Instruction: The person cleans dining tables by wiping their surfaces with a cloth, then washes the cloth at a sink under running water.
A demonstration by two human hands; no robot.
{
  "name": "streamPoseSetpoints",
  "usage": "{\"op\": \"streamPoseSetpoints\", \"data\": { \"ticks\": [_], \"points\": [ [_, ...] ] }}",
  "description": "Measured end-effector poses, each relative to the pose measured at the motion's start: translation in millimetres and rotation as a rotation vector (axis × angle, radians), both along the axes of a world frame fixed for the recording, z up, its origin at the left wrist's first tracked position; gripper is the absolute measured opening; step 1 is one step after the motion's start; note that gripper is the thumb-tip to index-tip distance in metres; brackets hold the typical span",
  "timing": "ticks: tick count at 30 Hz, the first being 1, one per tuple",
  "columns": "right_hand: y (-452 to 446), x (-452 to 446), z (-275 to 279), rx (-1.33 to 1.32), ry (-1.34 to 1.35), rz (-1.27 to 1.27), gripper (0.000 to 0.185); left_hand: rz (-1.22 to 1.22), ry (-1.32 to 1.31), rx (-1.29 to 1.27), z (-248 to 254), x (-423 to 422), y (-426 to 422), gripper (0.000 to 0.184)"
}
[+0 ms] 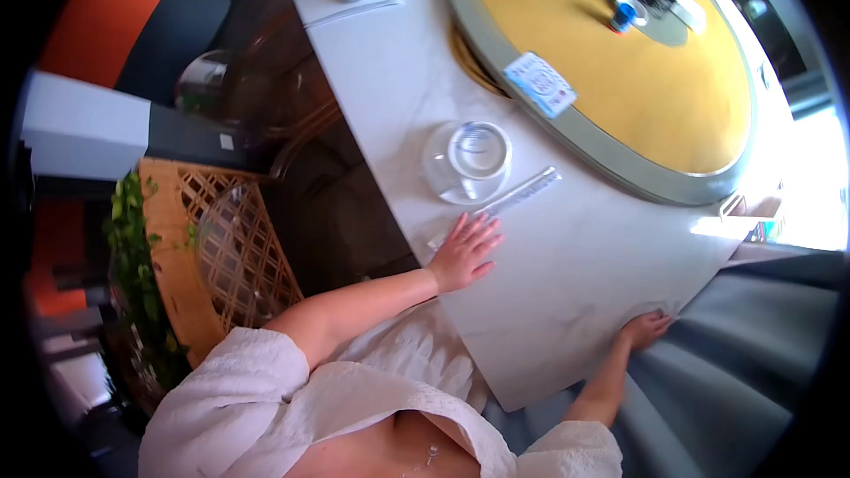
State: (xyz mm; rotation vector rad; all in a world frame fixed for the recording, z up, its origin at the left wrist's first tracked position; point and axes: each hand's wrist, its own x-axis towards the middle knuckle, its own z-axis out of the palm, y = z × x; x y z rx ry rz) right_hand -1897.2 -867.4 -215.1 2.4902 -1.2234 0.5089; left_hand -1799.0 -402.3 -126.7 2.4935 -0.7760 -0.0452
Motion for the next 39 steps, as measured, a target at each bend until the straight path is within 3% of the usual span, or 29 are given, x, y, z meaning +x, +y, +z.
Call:
{"op": "streamPoseSetpoints", "data": {
  "ticks": [2, 4, 6, 9, 11, 15, 17, 20, 22, 24, 26, 31, 32, 35, 39],
  "points": [
    [57, -20, 12, 0.073, -0.126, -0.118, 0.039, -0.036, -0.033, -0.075, 13, -14, 14, 0.047],
    [92, -47, 1, -0.063, -0.068, -0.149, 0.037, -0.084, -0.072, -0.147, 27, -31, 35, 0.045],
    [170, -55, 38, -0.027, -0.024, -0.321, 0.035, -0.208, 0.045, -0.13, 44, -53, 60, 0.042],
    [216, -83, 25, -0.019, -0.013, -0.333, 0.035, -0.276, 0.212, -0.062, 98, -78, 119, 0.04],
    [239, -96, 7, -0.238, -0.021, -0.288, 0.033, -0.271, 0.197, -0.007, 129, -94, 169, 0.041],
    [300, -98, -6, -0.138, -0.027, -0.185, 0.037, 0.116, -0.171, -0.016, 162, -135, 281, 0.035],
    [338, -94, -5, -0.104, -0.021, -0.154, 0.038, 0.362, -0.21, -0.072, 182, -152, 341, 0.035],
    [384, -82, -10, -0.045, -0.026, -0.097, 0.04, 0.827, -0.37, -0.002, 149, -181, 402, 0.05],
    [405, -72, -7, -0.019, -0.048, -0.057, 0.04, 0.79, -0.32, -0.008, 130, -190, 423, 0.055],
    [425, -57, 3, 0.167, 0.181, -0.007, 0.041, 0.751, -0.357, 0.008, 129, -193, 427, 0.055],
    [451, -51, 21, 0.269, 0.156, 0.046, 0.041, 0.761, -0.331, 0.131, 131, -191, 425, 0.055],
    [467, -36, 43, 0.468, 0.164, 0.247, 0.046, 0.771, -0.31, 0.136, 138, -191, 424, 0.057],
    [483, -38, 68, 0.496, 0.136, 0.263, 0.051, 0.78, -0.326, 0.125, 144, -187, 424, 0.057],
    [479, -37, 58, 0.537, 0.093, 0.271, 0.051, 0.805, -0.349, 0.036, 152, -173, 439, 0.054],
    [493, -32, 53, 0.585, 0.053, 0.31, 0.041, 0.839, -0.504, -0.1, 153, -112, 489, 0.041]
  ]
}}
